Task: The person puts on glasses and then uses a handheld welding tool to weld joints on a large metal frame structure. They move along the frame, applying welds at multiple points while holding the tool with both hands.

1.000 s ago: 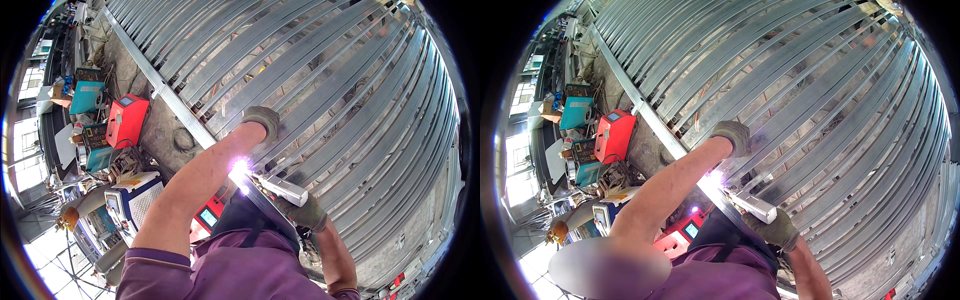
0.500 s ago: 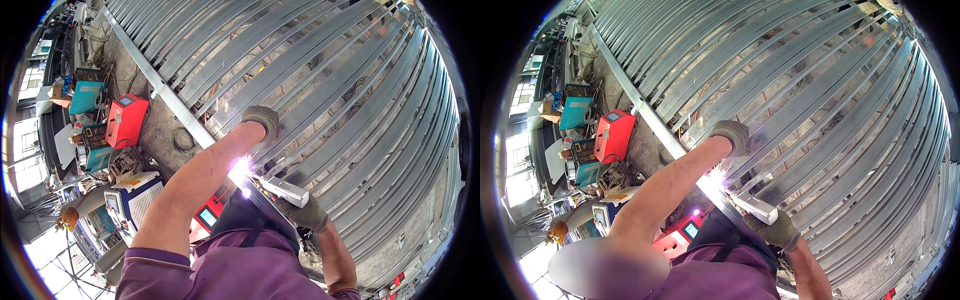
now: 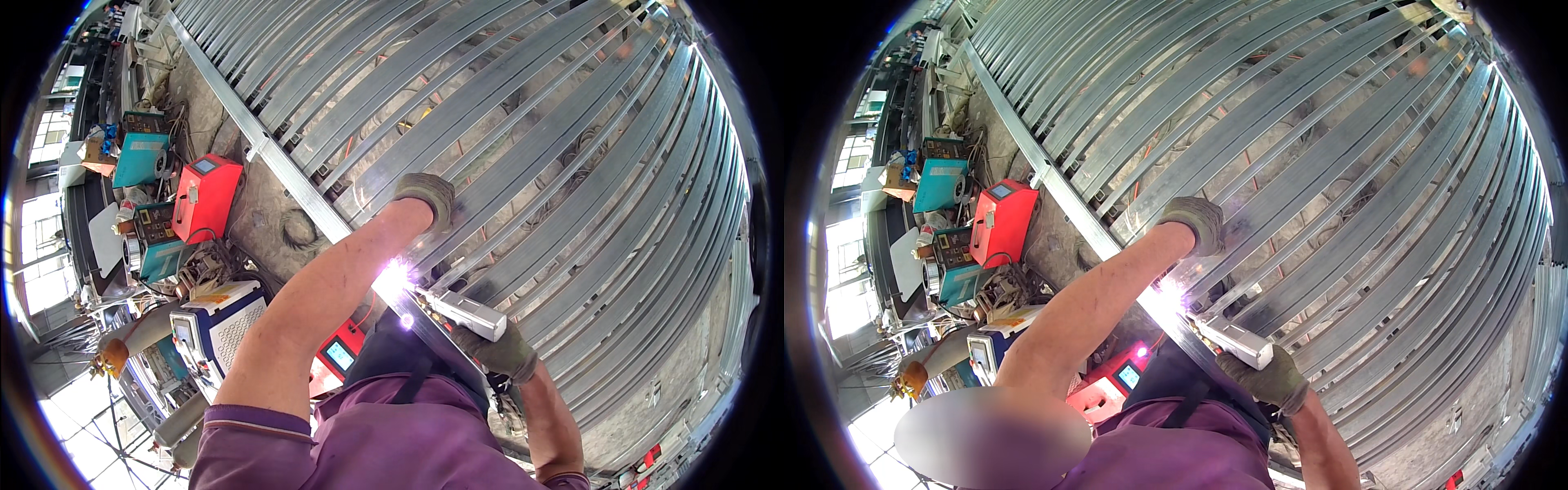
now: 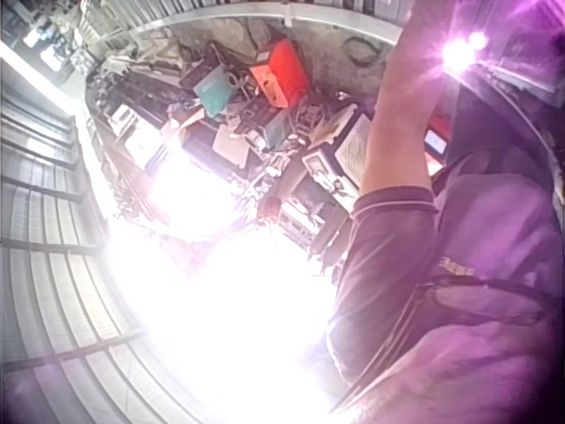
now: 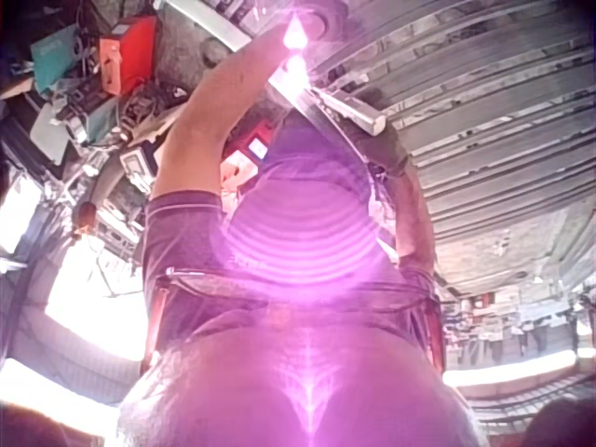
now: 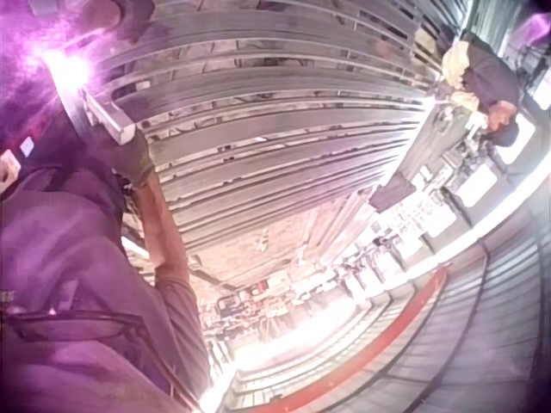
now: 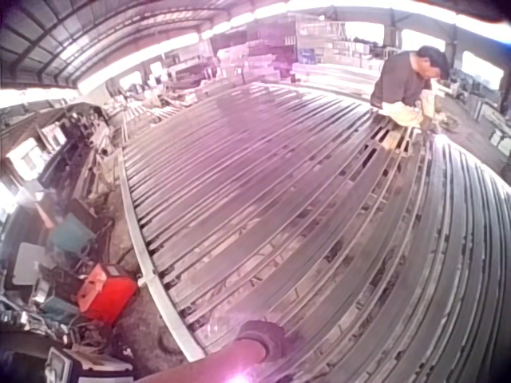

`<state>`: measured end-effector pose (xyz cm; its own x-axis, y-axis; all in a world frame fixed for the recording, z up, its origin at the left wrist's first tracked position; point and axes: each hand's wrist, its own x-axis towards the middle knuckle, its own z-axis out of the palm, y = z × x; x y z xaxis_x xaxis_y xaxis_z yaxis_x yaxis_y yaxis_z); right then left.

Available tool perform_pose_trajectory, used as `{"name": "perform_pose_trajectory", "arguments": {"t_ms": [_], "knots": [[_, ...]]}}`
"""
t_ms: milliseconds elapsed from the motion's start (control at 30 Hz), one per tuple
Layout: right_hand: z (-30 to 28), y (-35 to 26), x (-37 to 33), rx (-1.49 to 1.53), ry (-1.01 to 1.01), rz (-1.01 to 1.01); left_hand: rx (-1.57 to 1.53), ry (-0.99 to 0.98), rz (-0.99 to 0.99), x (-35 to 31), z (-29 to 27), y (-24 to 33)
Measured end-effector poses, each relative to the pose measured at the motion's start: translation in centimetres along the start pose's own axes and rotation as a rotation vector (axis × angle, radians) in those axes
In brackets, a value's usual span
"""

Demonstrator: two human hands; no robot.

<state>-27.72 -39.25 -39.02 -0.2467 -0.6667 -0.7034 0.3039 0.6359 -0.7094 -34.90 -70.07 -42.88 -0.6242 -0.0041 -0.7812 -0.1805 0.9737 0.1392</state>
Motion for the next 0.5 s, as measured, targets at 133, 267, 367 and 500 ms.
{"name": "perform_pose_trajectory", "arguments": {"t_ms": [133,267,367,500], "knots": [[0.06,0.28,-0.12,0.041,0.005,-0.02,0.015,0.005,0.017,-0.07,0.02,-0.13],[0.04,0.15,-0.34,0.051,0.014,-0.042,-0.003,-0.003,-0.012,-0.15,-0.08,0.01],[-0.12,-0.51,-0.49,0.04,0.004,-0.062,0.012,-0.017,-0.008,-0.08,-0.06,-0.01],[0.0,0.27,-0.54,0.047,0.017,-0.064,-0.041,0.059,-0.023,0.1,0.63,-0.14]]}}
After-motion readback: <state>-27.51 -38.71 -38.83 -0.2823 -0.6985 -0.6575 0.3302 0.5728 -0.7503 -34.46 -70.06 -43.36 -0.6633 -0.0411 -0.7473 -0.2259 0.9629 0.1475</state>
